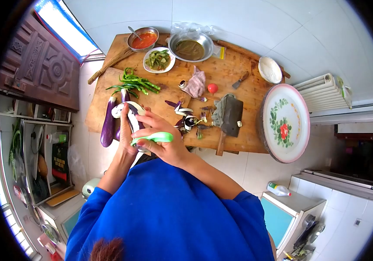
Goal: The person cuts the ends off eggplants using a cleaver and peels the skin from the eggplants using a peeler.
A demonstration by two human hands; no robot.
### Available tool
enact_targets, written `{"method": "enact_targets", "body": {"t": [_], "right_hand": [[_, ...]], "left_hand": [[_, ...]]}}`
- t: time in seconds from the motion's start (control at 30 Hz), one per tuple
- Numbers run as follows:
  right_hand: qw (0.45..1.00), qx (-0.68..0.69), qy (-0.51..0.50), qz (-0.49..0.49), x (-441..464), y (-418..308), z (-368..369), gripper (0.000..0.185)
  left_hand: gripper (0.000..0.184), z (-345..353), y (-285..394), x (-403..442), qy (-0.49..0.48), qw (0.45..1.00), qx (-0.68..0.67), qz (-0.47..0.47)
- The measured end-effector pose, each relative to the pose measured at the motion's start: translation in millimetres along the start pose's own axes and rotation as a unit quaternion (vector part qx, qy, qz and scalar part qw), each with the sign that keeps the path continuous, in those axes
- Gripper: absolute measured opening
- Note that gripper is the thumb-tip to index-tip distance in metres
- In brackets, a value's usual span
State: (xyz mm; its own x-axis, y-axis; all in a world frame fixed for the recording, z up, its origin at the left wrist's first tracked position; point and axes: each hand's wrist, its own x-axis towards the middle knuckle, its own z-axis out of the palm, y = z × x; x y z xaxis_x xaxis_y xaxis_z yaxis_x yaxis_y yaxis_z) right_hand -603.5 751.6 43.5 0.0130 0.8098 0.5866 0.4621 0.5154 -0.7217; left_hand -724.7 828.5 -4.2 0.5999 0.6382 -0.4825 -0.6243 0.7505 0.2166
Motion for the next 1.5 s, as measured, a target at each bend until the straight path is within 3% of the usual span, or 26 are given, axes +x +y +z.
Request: {"method": "enact_targets", "body": {"t": [0.03,0.1,0.13,0.17,0.3,0.33,0.37,0.43,0.53,0.57,0.63,0.7,0.77,0.9,0.97,1.07,1.1,1.17,1.23,1.3,1.33,1.37,1.4,1.43,1.47,1.5], "right_hand": [[1.000,0.000,0.000,0.001,-3.0,5.9,6.6,0.023],[0.981,0.153,0.079,0.094,-12.5,22.9,19.0,0.025],[0.963,0.170,0.064,0.200,-8.3,14.2,8.3,0.026],[0.971,0.157,0.102,0.150,-9.2,24.1,13.8,0.027],[0.949,0.132,0.157,0.239,-21.4,48.7,18.7,0.029],[0.934,0.116,0.205,0.267,-20.9,53.3,20.9,0.030],[0.876,0.244,0.244,0.335,-18.4,48.9,22.2,0.032],[0.891,0.205,0.239,0.326,-26.7,63.0,23.9,0.032],[0.922,0.128,0.211,0.297,-29.0,67.1,19.7,0.031],[0.922,0.141,0.202,0.299,-25.0,57.9,17.1,0.031],[0.921,0.166,0.182,0.303,-16.9,39.2,12.0,0.030],[0.945,0.243,0.126,0.177,-13.4,28.2,18.1,0.026],[0.977,0.180,0.025,0.114,-5.7,18.1,9.4,0.019],[0.979,0.164,0.004,0.120,-9.9,20.7,8.3,0.019],[0.984,0.143,-0.005,0.105,-11.3,17.3,8.0,0.020],[0.997,0.069,0.026,0.023,-9.5,9.6,7.5,0.022],[0.997,0.069,0.025,0.023,-11.0,11.9,8.9,0.022],[0.984,0.107,0.046,0.137,-19.2,21.8,12.3,0.024],[0.982,0.084,0.128,0.109,-20.1,36.2,15.4,0.025],[0.903,0.265,0.167,0.296,-27.3,61.8,5.0,0.029],[0.938,0.056,0.087,0.332,-30.3,75.5,-5.1,0.027],[0.923,-0.156,0.002,0.351,-34.9,92.7,-16.3,0.026],[0.934,-0.302,0.032,0.186,-48.4,126.4,-23.5,0.028],[0.899,-0.434,0.060,0.014,-69.8,160.8,-25.9,0.031],[0.899,-0.434,0.061,0.015,-91.6,182.5,-25.7,0.031],[0.898,-0.384,0.062,0.205,-111.2,201.1,-24.8,0.034]], "left_hand": [[0.042,-0.8,-0.8,1.0,0.006,1.000,-0.002,-0.003],[0.042,-2.5,-0.5,-2.3,-0.010,1.000,0.000,-0.019],[0.041,-3.6,0.1,-4.1,-0.025,0.999,0.003,-0.035],[0.041,-4.5,-0.1,-3.1,-0.024,0.999,0.004,-0.037],[0.039,-10.6,1.7,3.2,-0.009,0.999,0.029,0.018],[0.039,-7.5,0.5,4.1,-0.014,0.999,-0.030,0.010],[0.040,-3.5,0.6,4.1,-0.018,0.996,-0.089,0.001],[0.046,2.8,2.2,5.6,0.021,0.998,-0.024,0.047],[0.046,-7.9,7.4,11.9,-0.044,0.986,-0.151,-0.052],[0.044,-2.3,7.1,9.7,0.006,0.987,-0.151,-0.052],[0.044,-3.3,7.4,7.1,0.004,1.000,-0.030,-0.008],[0.044,-4.0,7.8,7.9,0.020,1.000,-0.002,-0.014],[0.045,-4.3,6.3,8.3,0.034,0.999,0.024,-0.022],[0.040,-5.4,1.8,6.0,0.005,0.999,0.010,-0.052],[0.040,-3.7,-0.7,3.8,0.032,0.999,0.017,-0.007],[0.040,-4.4,0.1,5.8,0.032,0.999,0.035,-0.010],[0.040,-4.9,0.4,5.9,0.018,0.999,0.034,-0.024],[0.040,-2.5,-4.2,3.7,-0.006,0.997,-0.020,-0.079],[0.039,7.4,-8.8,-3.0,0.050,0.998,0.018,-0.044],[0.041,-4.2,-11.4,4.3,0.050,0.995,0.084,-0.019],[0.043,-9.2,-10.6,6.9,0.049,0.988,0.147,0.010],[0.040,-10.2,-6.6,7.3,0.099,0.979,0.179,0.022],[0.036,-16.8,-3.0,9.7,0.126,0.968,0.214,0.039],[0.033,-28.1,1.6,13.9,0.153,0.955,0.249,0.056],[0.027,-45.5,8.6,18.3,0.159,0.934,0.307,0.087],[0.025,-47.4,11.3,13.6,0.160,0.917,0.350,0.104]]}}
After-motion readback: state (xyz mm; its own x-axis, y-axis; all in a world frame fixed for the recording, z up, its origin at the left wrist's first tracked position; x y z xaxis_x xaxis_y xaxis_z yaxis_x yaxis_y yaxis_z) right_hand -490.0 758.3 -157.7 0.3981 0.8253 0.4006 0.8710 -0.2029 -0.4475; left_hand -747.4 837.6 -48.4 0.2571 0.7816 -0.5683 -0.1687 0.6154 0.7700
